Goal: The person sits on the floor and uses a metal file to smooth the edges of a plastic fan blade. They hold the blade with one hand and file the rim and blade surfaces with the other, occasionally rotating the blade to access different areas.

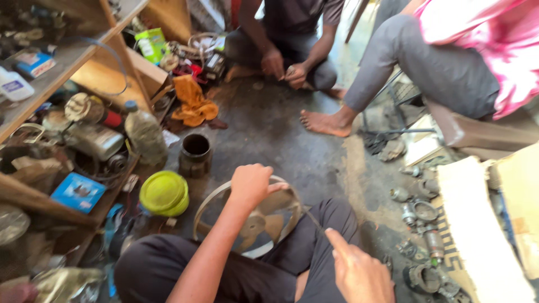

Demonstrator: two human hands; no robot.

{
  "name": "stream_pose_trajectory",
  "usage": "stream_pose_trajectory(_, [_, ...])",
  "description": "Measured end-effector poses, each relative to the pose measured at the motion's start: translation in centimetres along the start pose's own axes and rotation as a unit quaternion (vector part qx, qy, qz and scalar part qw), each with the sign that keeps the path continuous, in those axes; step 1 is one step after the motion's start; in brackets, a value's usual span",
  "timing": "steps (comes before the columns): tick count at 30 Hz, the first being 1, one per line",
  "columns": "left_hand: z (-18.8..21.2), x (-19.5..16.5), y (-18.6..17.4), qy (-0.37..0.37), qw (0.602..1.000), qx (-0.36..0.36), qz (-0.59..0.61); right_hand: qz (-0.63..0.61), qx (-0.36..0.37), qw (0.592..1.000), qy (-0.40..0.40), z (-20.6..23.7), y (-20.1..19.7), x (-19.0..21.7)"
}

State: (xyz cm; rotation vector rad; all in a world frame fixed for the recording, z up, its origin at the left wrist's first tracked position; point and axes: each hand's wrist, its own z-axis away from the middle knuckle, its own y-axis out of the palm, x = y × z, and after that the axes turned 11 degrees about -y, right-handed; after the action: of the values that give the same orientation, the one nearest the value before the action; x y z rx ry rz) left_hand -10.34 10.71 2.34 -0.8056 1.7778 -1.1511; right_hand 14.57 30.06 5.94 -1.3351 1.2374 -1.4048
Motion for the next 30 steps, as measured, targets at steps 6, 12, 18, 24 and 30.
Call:
stream_pose_trajectory(6, [0.3, 0.2, -0.5, -0.030, 0.999, 0.006, -0.021, 0.007, 0.034, 0.999, -0.025, 0.0, 1.7, -1.6])
stream_pose_trajectory(12, [0.9, 2.2, -1.9, -0.032, 0.999, 0.021, -0.005, 0.000, -0.012, 1.000, -0.019, -0.6, 2.2, -0.2])
stream_pose_trajectory(18, [1.6, 3.0, -2.5, -0.052, 0.998, 0.017, 0.029, 0.000, -0.062, 0.996, -0.069, -2.0, 2.1, 1.2])
stream_pose_trajectory(24, [1.4, 2.9, -2.7, -0.068, 0.997, 0.008, 0.021, 0.003, -0.118, 0.988, -0.100, -5.6, 4.5, 3.1])
stream_pose_trajectory(30, [1.3, 3.0, -1.6, -0.037, 0.998, -0.034, 0.027, -0.012, -0.120, 0.987, -0.108, -5.4, 5.1, 2.3])
